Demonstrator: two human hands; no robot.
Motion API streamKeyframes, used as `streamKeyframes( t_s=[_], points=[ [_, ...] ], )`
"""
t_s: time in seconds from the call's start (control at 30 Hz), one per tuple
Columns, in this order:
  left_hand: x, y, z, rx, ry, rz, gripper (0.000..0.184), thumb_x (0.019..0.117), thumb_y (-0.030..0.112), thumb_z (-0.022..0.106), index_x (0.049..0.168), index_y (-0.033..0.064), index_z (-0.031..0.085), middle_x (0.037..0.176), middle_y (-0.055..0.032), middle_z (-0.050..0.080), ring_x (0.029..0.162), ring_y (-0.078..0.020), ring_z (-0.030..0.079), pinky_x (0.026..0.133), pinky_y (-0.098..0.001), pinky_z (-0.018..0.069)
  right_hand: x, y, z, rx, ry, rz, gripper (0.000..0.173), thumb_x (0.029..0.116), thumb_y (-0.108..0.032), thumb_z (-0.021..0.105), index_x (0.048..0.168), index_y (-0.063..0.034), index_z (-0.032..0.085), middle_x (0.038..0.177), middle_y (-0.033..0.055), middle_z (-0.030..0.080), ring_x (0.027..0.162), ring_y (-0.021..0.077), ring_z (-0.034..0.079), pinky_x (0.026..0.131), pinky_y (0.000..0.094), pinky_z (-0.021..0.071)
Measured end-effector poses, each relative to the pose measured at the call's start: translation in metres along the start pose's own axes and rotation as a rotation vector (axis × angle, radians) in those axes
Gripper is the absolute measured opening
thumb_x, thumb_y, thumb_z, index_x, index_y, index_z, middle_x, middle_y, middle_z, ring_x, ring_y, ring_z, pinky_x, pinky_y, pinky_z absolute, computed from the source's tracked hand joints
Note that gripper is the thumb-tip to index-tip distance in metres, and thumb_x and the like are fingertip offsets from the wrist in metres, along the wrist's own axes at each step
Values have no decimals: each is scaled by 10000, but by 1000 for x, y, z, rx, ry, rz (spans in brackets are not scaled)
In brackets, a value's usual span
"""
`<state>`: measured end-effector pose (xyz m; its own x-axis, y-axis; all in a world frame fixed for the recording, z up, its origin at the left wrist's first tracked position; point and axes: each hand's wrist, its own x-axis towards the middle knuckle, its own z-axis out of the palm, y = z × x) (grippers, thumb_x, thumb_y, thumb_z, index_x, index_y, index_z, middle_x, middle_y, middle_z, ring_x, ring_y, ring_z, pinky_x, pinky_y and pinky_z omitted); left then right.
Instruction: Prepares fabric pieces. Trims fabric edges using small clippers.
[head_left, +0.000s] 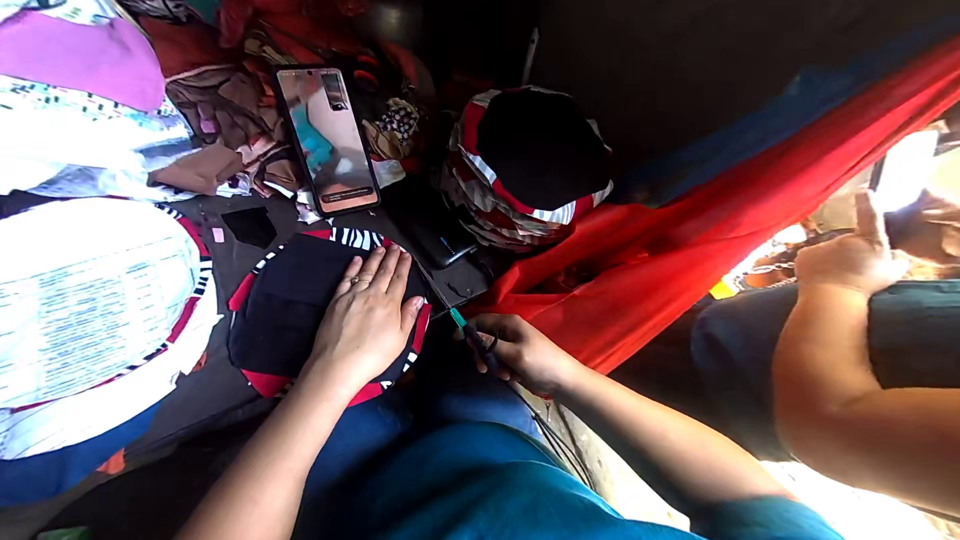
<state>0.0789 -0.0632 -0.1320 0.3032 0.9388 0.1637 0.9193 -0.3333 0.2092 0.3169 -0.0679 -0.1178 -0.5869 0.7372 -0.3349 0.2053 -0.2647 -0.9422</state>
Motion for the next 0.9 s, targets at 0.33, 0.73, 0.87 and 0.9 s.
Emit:
streamKeyframes(
  t_s=[0.33, 0.73, 0.87, 0.9],
  points=[
    [-1, -2, 3, 16, 36, 14, 608, 1079, 393, 350, 1515, -18, 455, 1593, -176, 422, 1505, -308, 362, 1232, -527, 223, 0, 2, -2, 1, -57, 47, 261, 1020, -180, 471, 1186, -18, 591, 713, -73, 597, 493, -29, 484, 450, 122, 389],
    [0, -4, 7, 37, 74, 29, 652, 1078, 445, 278, 1498, -7, 488, 1568, -175, 459, 1477, -336, 405, 1207, -558, 272, -3, 6, 2, -44, 35, -10, 259, 1054, -151, 469, 1200, 23, 594, 707, -40, 579, 498, -18, 473, 466, 141, 388],
    [0, -4, 6, 39, 77, 36, 661, 1075, 446, 277, 1490, -22, 490, 1556, -194, 467, 1467, -354, 417, 1197, -573, 283, -9, 6, 1, 40, -5, -4, 282, 1046, -156, 451, 1232, 12, 581, 717, -47, 599, 493, -16, 487, 457, 138, 400],
    [0, -3, 5, 41, 76, 35, 662, 1074, 445, 274, 1488, -24, 492, 1553, -196, 470, 1465, -356, 420, 1197, -571, 283, -10, 7, 1, 50, -10, -6, 283, 1044, -155, 451, 1233, 12, 579, 718, -50, 600, 493, -20, 487, 457, 135, 399]
  ],
)
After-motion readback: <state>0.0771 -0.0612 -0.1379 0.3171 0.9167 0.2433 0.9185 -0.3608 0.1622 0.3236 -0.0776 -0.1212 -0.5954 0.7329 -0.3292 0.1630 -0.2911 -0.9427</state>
